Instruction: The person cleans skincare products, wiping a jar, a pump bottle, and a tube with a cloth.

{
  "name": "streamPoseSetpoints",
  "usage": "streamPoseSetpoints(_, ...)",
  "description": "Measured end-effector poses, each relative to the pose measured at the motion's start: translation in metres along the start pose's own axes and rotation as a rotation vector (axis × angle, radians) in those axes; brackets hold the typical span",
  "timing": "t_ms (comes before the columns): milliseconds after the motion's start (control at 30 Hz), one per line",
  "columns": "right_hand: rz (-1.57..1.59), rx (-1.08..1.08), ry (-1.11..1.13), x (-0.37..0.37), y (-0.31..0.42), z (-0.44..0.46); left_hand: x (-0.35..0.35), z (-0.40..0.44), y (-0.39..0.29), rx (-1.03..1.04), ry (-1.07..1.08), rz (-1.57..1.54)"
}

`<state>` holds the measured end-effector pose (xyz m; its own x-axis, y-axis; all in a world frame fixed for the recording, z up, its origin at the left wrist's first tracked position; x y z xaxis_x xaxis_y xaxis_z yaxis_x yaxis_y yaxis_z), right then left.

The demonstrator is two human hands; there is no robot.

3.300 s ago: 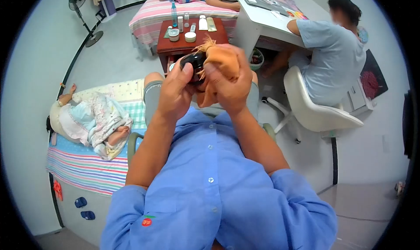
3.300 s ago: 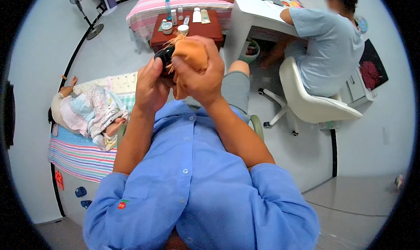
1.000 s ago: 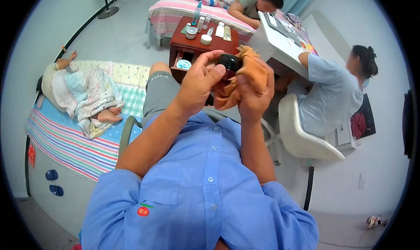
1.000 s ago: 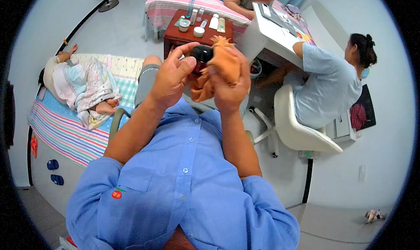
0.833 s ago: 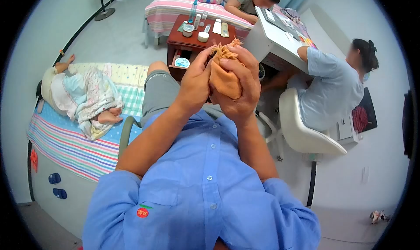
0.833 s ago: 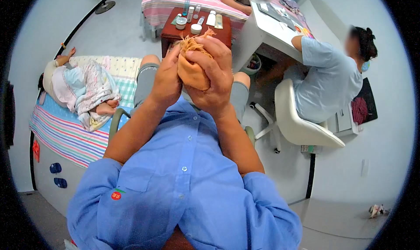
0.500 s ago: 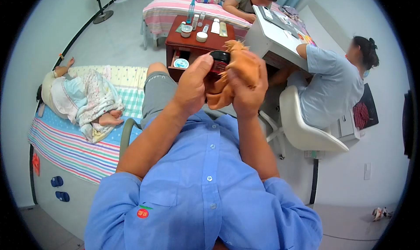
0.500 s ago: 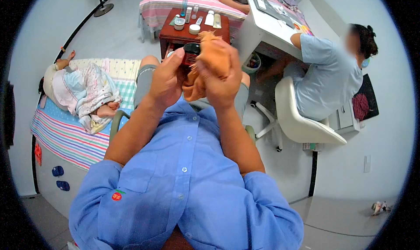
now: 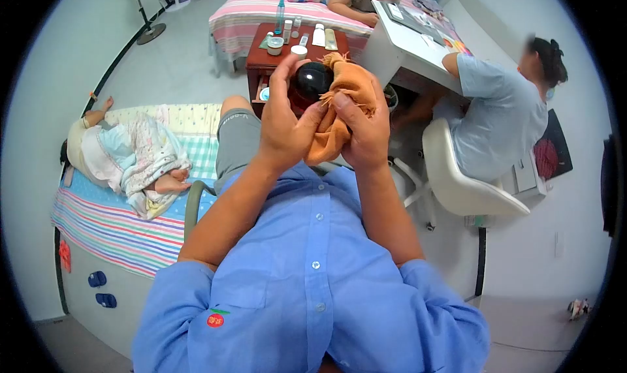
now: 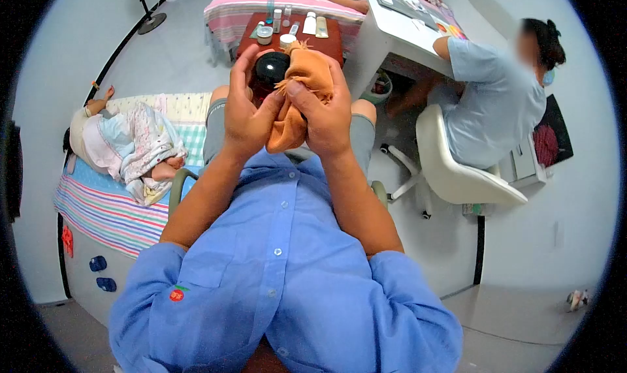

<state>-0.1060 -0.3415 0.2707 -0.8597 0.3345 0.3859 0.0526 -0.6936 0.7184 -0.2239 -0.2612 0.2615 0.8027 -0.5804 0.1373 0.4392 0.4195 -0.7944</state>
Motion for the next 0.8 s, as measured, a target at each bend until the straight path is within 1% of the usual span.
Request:
streamPoseSetpoints(33,-0.027,0.01,0.02,0.002,0.001,-0.002,-0.001,0.001,0.006,-0.08,0.0,-0.077)
streamPoseSetpoints(67,-0.026,0.002,0.009,-0.001,0.004,-0.002,0.004,0.003,0.017,-0.156,0.158,0.039)
streamPoseSetpoints(100,-0.133,-0.051,0.038,-0.002,0.011,-0.002,0.003,0.005,0.017,-0.155,0.17,0.042)
streamPoseSetpoints(167,-0.346,-0.153,0.091,-0.001,0.023,-0.004,0.01,0.004,0.028,-0.338,0.259,-0.337)
streamPoseSetpoints(200,-0.332,-0.155,0.084,0.0,0.024,-0.005,0.007,0.004,0.027,-0.402,0.274,-0.346)
streamPoseSetpoints(233,-0.328,-0.159,0.067,-0.001,0.025,-0.005,0.008,0.002,0.029,-0.408,0.29,-0.338)
streamPoseSetpoints(300,-0.202,-0.09,0.081,0.004,0.015,-0.004,-0.003,0.0,0.038,-0.45,0.141,-0.548)
streamPoseSetpoints(333,-0.128,-0.057,0.064,0.003,0.002,-0.005,-0.006,0.0,0.032,-0.395,0.122,-0.461)
streamPoseSetpoints(367,-0.127,-0.064,0.05,0.004,0.002,-0.006,0.002,-0.001,0.03,-0.399,0.137,-0.457)
streamPoseSetpoints(433,0.42,0.316,0.021,0.016,-0.029,-0.016,0.0,0.001,-0.029,0.144,0.004,-0.148)
streamPoseSetpoints(467,0.571,0.441,-0.007,0.014,-0.045,-0.023,0.0,0.002,-0.03,0.18,0.078,0.057)
streamPoseSetpoints(500,0.574,0.434,-0.012,0.007,-0.047,-0.023,-0.004,0.004,-0.03,0.181,0.087,0.058)
streamPoseSetpoints(567,0.78,0.55,-0.02,0.003,-0.054,-0.028,0.013,0.005,-0.03,0.215,0.255,0.233)
streamPoseSetpoints(600,0.775,0.539,-0.039,0.001,-0.053,-0.025,0.019,0.002,-0.031,0.122,0.336,0.112)
streamPoseSetpoints(633,0.778,0.534,-0.039,0.0,-0.054,-0.023,0.019,0.003,-0.032,0.124,0.341,0.114)
streamPoseSetpoints(700,0.83,0.513,-0.045,-0.002,-0.053,-0.023,0.021,0.002,-0.026,0.051,0.369,0.118)
streamPoseSetpoints(767,0.78,0.483,-0.072,-0.004,-0.051,-0.021,0.023,0.001,-0.028,0.015,0.366,0.1)
streamPoseSetpoints(800,0.588,0.373,-0.043,-0.007,-0.041,-0.015,0.021,0.002,-0.027,0.012,0.333,0.012)
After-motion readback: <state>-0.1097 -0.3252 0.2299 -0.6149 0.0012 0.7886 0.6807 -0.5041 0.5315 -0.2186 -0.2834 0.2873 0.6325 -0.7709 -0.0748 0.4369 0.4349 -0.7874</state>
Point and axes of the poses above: each hand's wrist, its own z-axis towards the middle knuckle, its own x-axis out of the palm, y = z × x, the point moved 10 cm from there along z, towards the middle knuckle, and after that the axes turned 7 degrees about -x, right-handed, at the moved point
